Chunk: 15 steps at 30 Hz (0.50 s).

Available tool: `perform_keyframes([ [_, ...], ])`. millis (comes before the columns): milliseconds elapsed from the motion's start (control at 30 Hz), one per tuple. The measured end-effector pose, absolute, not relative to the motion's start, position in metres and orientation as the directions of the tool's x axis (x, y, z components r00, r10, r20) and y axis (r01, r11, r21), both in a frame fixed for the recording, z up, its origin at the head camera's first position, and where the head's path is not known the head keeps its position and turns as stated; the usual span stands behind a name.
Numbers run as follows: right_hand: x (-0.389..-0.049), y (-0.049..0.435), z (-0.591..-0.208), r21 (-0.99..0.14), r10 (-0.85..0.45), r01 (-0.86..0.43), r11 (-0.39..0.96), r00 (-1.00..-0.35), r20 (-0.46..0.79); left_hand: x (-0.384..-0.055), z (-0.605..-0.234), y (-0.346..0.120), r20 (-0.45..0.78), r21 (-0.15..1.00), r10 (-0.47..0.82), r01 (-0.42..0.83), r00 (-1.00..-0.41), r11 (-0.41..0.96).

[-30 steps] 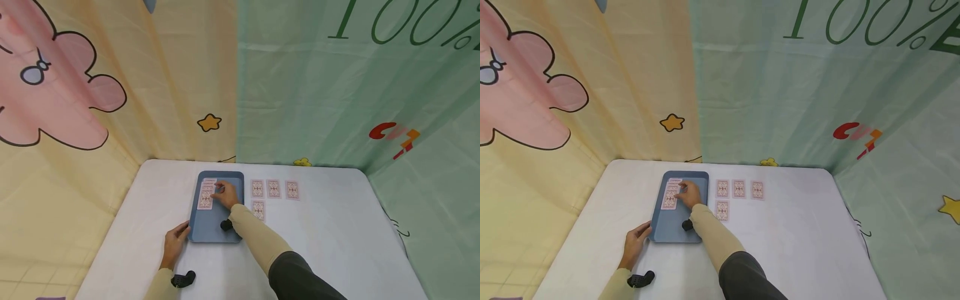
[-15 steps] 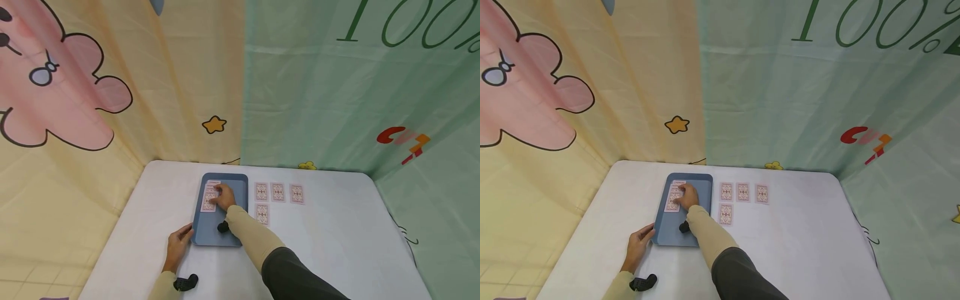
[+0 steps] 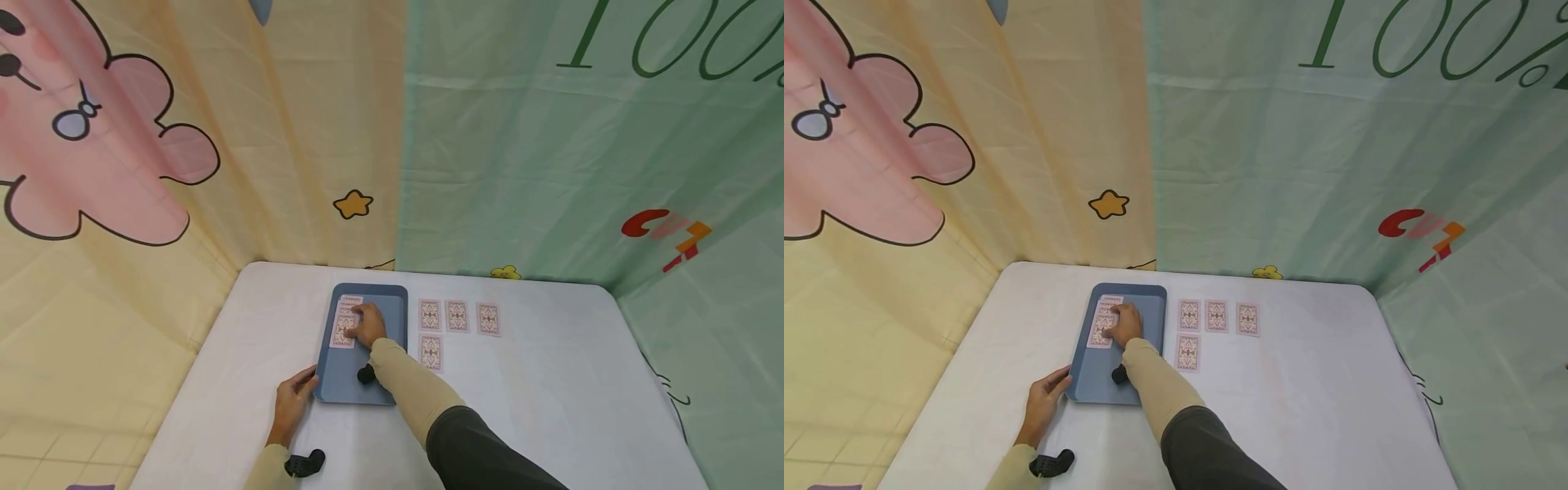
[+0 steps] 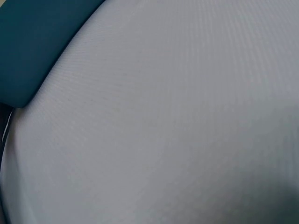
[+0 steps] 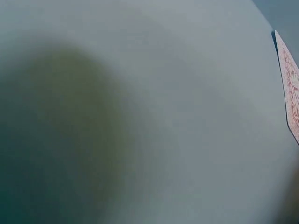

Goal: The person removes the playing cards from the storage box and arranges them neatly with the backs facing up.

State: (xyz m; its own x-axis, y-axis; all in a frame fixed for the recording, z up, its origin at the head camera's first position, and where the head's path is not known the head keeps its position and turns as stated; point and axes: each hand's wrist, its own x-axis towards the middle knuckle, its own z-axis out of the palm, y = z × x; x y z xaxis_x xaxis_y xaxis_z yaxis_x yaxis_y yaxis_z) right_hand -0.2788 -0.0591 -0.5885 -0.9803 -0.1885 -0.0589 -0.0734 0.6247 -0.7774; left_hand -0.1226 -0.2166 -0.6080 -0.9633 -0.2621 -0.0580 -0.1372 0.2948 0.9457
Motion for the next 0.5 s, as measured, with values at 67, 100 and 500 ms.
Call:
perform_keyframes([
  [67,-0.2791,-0.0591,-0.5891,-0.77,-0.19,-0.076,0.634,-0.98,-0.06,-0.1225,-0.6078,-0.2162,-0.056,0.947,-0.261,-0.134,-0.964,0.292],
  [100,-0.2792,-0.059,-0.5896,-0.766,-0.191,-0.079,0.639,-0.98,-0.059,-0.1226,-0.608,-0.216,-0.057,0.948,-0.261,-0.134,-0.964,0.287],
  [500,-0.2789,-0.06,-0.5945,-0.79,-0.183,-0.072,0.608,-0.982,-0.052,-0.1221,-0.6067,-0.2163,-0.076,0.946,-0.261,-0.153,-0.962,0.286],
])
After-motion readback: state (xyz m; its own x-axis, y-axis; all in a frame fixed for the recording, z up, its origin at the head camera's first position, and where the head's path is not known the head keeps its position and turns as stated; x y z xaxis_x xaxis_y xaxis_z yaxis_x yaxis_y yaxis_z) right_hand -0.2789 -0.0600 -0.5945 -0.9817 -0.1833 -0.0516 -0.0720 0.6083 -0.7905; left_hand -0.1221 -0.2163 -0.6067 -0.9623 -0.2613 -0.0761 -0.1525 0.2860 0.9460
